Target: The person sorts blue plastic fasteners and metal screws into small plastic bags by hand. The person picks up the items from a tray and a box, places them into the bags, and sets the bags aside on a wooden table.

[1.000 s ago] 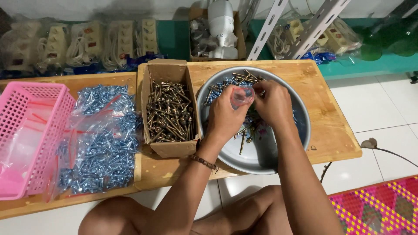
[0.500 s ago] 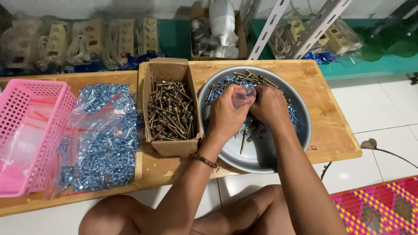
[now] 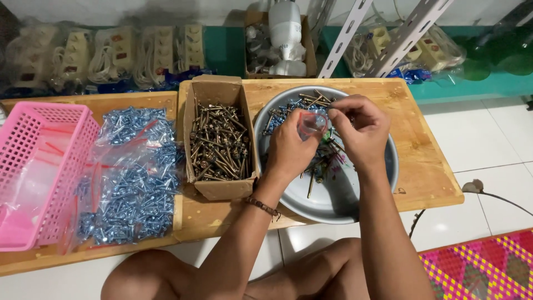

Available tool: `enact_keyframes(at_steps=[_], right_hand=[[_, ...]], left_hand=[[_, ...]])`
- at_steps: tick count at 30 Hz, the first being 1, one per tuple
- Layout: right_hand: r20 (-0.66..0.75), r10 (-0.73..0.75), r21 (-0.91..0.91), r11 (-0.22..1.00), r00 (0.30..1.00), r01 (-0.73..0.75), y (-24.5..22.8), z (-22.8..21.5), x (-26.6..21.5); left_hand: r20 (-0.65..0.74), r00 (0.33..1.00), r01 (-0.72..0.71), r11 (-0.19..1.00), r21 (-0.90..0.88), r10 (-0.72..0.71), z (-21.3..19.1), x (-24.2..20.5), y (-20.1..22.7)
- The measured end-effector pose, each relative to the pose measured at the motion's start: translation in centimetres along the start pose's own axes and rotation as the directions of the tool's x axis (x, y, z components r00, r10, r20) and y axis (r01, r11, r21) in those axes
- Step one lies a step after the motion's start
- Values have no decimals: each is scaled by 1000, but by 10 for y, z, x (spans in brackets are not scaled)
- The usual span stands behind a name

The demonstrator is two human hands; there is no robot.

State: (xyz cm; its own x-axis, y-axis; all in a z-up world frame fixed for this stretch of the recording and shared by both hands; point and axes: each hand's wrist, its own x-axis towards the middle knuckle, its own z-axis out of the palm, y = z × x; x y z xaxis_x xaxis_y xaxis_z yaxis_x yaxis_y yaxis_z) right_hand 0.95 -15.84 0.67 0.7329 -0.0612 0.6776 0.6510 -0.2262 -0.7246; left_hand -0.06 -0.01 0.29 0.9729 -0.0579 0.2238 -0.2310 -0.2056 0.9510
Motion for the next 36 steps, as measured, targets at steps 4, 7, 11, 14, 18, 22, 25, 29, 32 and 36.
enact_keyframes(at_steps=[4,7,11,14,18,22,25,29,32,36], right_hand=[[63,-26,-8,1000,998,27,-4,7,2],[147,-63,-108,991,987,79,-8,9,4],[16,-11,-148,989,1000,13,-7,8,3],[-87,116,-182,975,989,-130,-1,8,4],[-31,292,-501,823,956,-268,3,6,4],[86,370,-697,686,925,-209,7,10,8],[134,432,-790,590,892,-167,23,5,7],[185,434,-838,539,882,-89,39,5,5],[212,420,-842,537,882,-54,38,9,5],[180,499,-862,496,848,-109,35,10,2]], left_hand=[[13,1000,29,1000,9,-29,-4,-2,8],[21,999,45,999,16,-45,-4,-1,6],[3,1000,28,1000,2,-28,0,-2,2],[-49,998,-29,1000,0,29,3,-1,-2],[-77,996,-54,999,-5,54,6,-1,-8],[-83,995,-55,998,-7,54,6,0,-11],[-75,996,-56,998,-11,55,5,1,-9],[-77,995,-59,998,-5,58,6,-2,-10],[-75,995,-68,998,-6,67,7,0,-11],[-74,994,-78,997,3,78,8,0,-12]])
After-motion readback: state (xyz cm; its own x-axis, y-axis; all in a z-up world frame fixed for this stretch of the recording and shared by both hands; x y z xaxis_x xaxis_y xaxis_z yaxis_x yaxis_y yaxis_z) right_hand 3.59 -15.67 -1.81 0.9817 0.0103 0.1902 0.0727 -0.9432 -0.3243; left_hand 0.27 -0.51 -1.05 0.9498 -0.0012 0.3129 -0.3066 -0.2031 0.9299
